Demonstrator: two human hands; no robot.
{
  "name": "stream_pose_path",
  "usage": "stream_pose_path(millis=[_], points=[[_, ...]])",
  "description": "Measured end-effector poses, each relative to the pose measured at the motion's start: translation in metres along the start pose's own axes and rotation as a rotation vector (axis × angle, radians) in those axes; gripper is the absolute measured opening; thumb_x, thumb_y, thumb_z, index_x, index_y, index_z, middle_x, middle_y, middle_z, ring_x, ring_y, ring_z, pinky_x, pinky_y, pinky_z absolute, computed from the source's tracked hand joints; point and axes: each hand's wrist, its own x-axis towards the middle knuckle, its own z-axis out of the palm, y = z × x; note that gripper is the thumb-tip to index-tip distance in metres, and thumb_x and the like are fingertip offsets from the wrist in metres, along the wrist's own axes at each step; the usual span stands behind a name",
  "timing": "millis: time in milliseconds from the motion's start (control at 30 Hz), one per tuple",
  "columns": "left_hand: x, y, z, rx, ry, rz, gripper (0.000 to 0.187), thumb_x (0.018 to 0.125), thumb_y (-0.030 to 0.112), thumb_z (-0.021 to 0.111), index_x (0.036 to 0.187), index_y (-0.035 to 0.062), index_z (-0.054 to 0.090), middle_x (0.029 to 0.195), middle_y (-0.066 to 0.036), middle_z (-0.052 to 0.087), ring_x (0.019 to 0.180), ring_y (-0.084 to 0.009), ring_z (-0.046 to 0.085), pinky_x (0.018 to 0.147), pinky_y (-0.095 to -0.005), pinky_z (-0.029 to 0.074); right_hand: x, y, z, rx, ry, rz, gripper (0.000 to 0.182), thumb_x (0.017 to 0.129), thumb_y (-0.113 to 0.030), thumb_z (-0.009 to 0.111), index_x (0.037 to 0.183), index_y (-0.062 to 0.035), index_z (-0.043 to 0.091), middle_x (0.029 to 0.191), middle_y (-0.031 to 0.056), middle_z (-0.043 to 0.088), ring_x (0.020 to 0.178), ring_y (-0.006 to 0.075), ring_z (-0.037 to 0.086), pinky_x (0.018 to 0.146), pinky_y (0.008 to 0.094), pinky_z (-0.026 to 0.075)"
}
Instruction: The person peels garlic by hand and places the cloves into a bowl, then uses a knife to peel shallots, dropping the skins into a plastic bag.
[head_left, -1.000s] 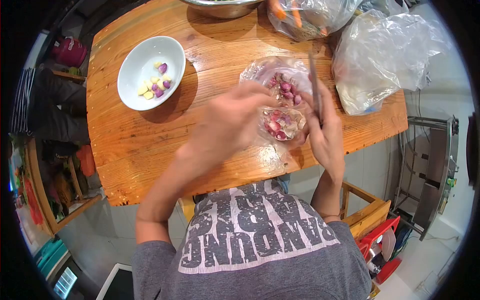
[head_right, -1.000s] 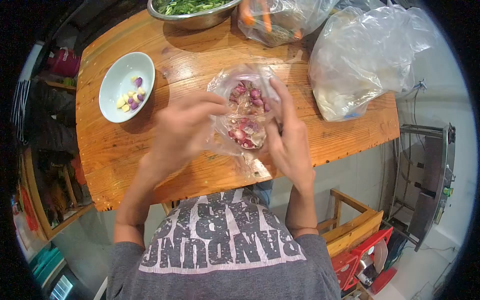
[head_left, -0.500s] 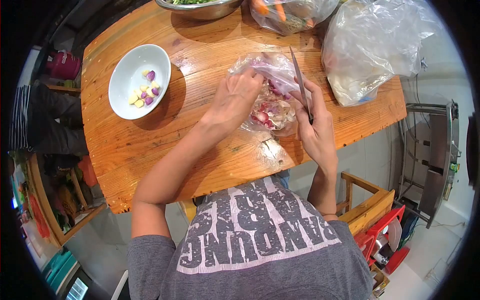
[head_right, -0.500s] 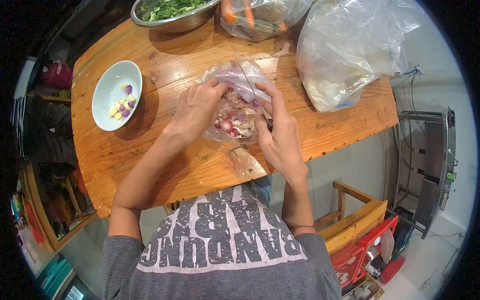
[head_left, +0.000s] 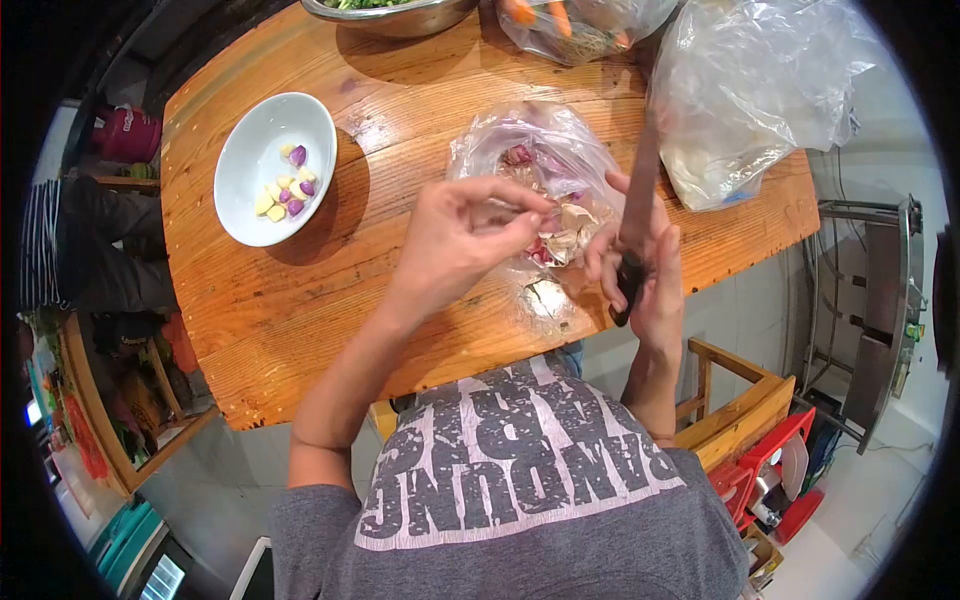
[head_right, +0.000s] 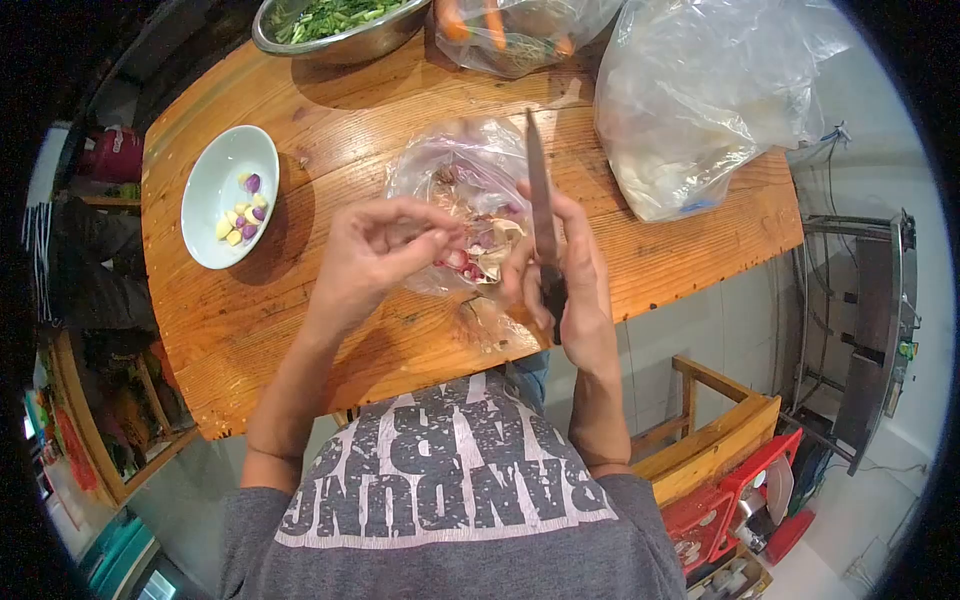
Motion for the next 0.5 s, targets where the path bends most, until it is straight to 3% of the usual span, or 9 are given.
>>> stream_pose_path(millis=[67, 367, 400, 500], points=[[-0.012, 0.001, 0.003, -0.252, 0.029, -0.071, 0.009, 0.081, -0.003, 0.063, 0.090, -0.0040, 0.063, 0.091, -0.012, 0.067, 0.083, -0.0164, 0.066, 0.076, -0.0278, 0.053, -0.007, 0.001, 0.003, -0.034, 0.010, 0.047, 0.046, 0.099, -0.035, 0.035, 0.133, -0.0053, 0.034, 0.063, 0.0011, 0.050, 0.041, 0.0012, 0.032, 0.038, 0.0150, 0.023], [-0.024, -0.032, 0.006, -0.371, 0.107, -0.033, 0.015, 0.081, -0.001, 0.064, 0.095, -0.0005, 0.061, 0.092, -0.009, 0.066, 0.086, -0.0142, 0.064, 0.078, -0.0266, 0.052, -0.025, 0.017, 0.025, 0.017, -0.068, 0.288, 0.042, 0.097, -0.021, 0.045, 0.134, -0.0063, 0.036, 0.063, -0.0014, 0.046, 0.052, 0.0026, 0.037, 0.048, 0.0161, 0.028], [-0.024, -0.035, 0.005, -0.365, 0.115, -0.018, 0.014, 0.081, -0.002, 0.064, 0.095, -0.0007, 0.061, 0.093, -0.010, 0.067, 0.085, -0.0138, 0.064, 0.078, -0.0261, 0.052, -0.026, 0.015, 0.025, 0.042, -0.081, 0.278, 0.044, 0.095, -0.017, 0.047, 0.135, -0.0041, 0.035, 0.076, 0.0016, 0.054, 0.060, 0.0042, 0.041, 0.055, 0.0176, 0.033], [-0.022, -0.043, 0.003, -0.369, 0.128, 0.014, 0.014, 0.081, -0.002, 0.065, 0.095, -0.0009, 0.061, 0.093, -0.010, 0.067, 0.085, -0.0129, 0.065, 0.077, -0.0250, 0.052, -0.026, 0.017, 0.026, -0.002, -0.086, 0.257, 0.045, 0.095, -0.015, 0.048, 0.136, -0.0024, 0.033, 0.100, 0.0039, 0.056, 0.067, 0.0054, 0.044, 0.061, 0.0197, 0.037]])
